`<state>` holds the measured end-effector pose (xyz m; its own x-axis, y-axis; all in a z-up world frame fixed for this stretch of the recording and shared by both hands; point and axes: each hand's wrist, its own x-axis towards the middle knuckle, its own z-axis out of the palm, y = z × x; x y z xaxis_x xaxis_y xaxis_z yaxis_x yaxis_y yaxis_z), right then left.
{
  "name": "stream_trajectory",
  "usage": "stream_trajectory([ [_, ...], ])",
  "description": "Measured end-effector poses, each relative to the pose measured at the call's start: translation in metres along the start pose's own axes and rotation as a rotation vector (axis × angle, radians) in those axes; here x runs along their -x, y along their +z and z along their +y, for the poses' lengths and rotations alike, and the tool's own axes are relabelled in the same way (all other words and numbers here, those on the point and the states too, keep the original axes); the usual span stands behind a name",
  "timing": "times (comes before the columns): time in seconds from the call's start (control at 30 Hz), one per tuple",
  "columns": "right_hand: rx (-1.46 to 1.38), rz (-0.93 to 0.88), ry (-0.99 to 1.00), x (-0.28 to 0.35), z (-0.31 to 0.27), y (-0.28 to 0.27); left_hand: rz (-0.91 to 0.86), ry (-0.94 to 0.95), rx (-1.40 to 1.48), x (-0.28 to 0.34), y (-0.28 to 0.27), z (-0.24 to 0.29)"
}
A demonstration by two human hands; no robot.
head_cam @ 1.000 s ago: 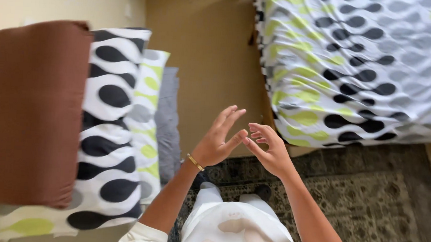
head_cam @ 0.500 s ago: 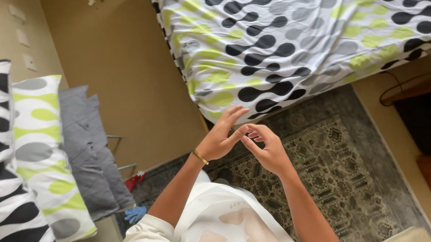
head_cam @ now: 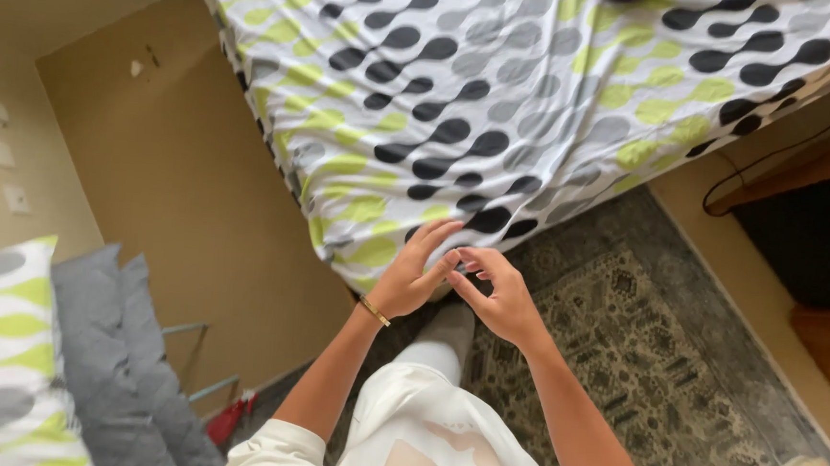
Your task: The person removes a brown pillow from a purple bathrobe on the bed and places it on a nearby chair. Then, the person unfolds the purple bathrobe on the bed, spreads it out, and begins folding it by hand.
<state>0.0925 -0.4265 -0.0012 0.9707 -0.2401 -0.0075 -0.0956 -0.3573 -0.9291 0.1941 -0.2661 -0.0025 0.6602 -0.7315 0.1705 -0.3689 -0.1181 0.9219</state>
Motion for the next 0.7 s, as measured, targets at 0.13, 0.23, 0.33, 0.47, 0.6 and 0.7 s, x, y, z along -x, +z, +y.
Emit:
stream_trajectory([
  [0.13, 0.055, 0.021, -0.013, -0.052, 0.018, -0.04, -0.025, 0.037, 0.023, -0.068, 0.013, -0.011],
  [0.23, 0.05, 0.04, 0.005, -0.09, 0.021, -0.072, -0.031, 0.072, -0.005, -0.117, 0.019, -0.008],
  [0.33, 0.093, 0.053, -0.028, -0.119, 0.025, -0.098, -0.044, 0.087, -0.008, -0.159, 0.026, -0.012],
  [0.47, 0.125, 0.062, -0.002, -0.145, 0.028, -0.126, -0.04, 0.117, -0.015, -0.194, 0.035, -0.016],
  [0.6, 0.115, 0.056, 0.023, -0.175, 0.038, -0.147, -0.022, 0.099, -0.016, -0.224, 0.036, -0.017],
  [0.7, 0.12, 0.021, 0.013, -0.196, 0.052, -0.161, -0.001, 0.07, -0.03, -0.245, 0.041, -0.021],
])
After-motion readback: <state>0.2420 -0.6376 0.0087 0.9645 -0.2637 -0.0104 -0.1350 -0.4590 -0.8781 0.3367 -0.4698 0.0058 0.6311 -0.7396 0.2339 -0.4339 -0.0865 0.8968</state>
